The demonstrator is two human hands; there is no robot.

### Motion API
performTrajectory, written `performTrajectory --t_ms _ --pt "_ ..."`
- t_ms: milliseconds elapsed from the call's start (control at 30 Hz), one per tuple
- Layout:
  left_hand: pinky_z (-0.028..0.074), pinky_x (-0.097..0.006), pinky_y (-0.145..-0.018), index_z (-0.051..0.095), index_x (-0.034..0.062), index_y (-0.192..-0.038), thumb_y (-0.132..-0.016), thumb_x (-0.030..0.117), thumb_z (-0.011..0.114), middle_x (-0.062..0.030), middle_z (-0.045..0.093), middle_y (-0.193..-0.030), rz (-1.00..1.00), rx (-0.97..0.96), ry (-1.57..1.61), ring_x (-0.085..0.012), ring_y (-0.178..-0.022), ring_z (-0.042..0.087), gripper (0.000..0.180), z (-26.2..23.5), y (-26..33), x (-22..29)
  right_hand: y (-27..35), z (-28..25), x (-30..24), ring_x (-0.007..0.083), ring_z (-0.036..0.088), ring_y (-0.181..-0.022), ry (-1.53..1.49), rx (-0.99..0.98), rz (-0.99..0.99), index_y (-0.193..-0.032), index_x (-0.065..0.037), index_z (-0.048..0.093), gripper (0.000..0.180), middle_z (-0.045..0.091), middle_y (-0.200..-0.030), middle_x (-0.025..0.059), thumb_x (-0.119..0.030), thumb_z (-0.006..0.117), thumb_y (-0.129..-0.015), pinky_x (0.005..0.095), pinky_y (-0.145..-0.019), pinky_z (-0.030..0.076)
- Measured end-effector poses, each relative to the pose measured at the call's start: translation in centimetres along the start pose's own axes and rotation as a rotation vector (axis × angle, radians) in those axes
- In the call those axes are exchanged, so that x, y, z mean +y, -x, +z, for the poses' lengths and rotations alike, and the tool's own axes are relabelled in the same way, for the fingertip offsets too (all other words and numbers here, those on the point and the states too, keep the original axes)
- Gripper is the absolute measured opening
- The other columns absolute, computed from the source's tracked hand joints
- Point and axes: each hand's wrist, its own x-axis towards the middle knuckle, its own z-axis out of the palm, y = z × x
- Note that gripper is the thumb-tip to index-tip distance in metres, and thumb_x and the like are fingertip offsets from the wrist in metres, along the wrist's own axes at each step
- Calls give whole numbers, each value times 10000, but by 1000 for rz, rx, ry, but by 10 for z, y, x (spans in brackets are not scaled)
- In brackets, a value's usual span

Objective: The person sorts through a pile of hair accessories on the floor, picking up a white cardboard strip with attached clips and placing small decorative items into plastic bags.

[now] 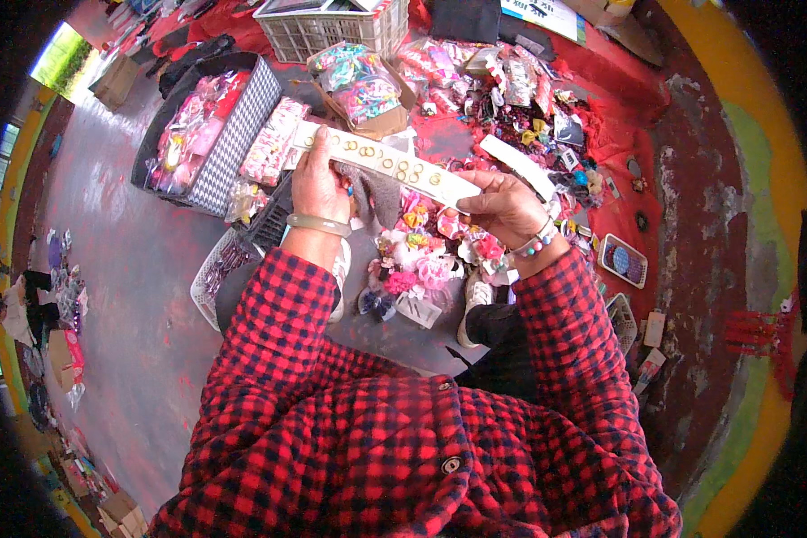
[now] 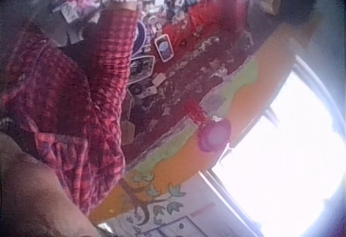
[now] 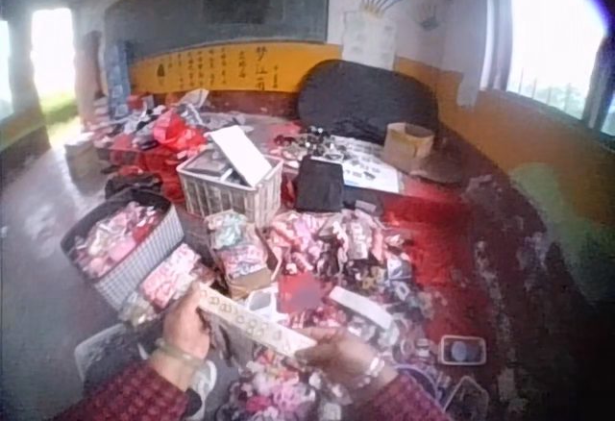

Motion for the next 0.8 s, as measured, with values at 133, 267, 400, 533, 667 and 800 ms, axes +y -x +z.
performTrajectory --t_ms 133,267,400,533,667,800 --pt "455 -293 -691 524 7 -968 -827 284 587 -71 569 -892 -2 18 -10 -161 -801 556 317 -2 -2 -2 4 -1 -6 136 603 -683 -20 -57 34 -1063 49 537 332 625 -889 104 69 547 -732 211 -575 475" --pt "454 -278 -681 531 14 -959 -830 285 583 -60 572 -879 3 -21 -48 -147 -785 556 304 1 3 0 1 -4 -2 156 621 -700 -39 -34 55 -1030 61 546 302 625 -894 115 82 546 -728 229 -613 503" --pt "453 -274 -670 540 18 -940 -835 284 578 -51 573 -862 19 -63 -47 -139 -769 554 289 6 6 3 -2 -7 3 155 625 -699 7 1 60 -994 56 567 268 631 -868 106 76 554 -727 229 -611 506" --pt "451 -270 -661 548 18 -923 -837 280 576 -45 575 -843 34 -57 -69 -134 -756 553 277 6 6 4 -3 -8 5 147 622 -682 61 30 63 -976 50 577 252 634 -851 96 52 575 -724 227 -587 504" --pt "448 -260 -644 554 24 -902 -838 279 575 -38 575 -821 26 -75 -62 -123 -737 551 263 3 3 1 -6 -12 7 123 614 -692 151 85 89 -971 38 583 250 635 -832 76 21 586 -723 215 -599 487" --pt "430 -237 -610 570 25 -821 -839 291 573 -22 572 -772 20 -98 -185 -97 -691 536 267 8 11 4 -11 -24 7 97 584 -784 467 -93 -5 -981 29 578 251 623 -868 52 -12 586 -733 214 -691 451"
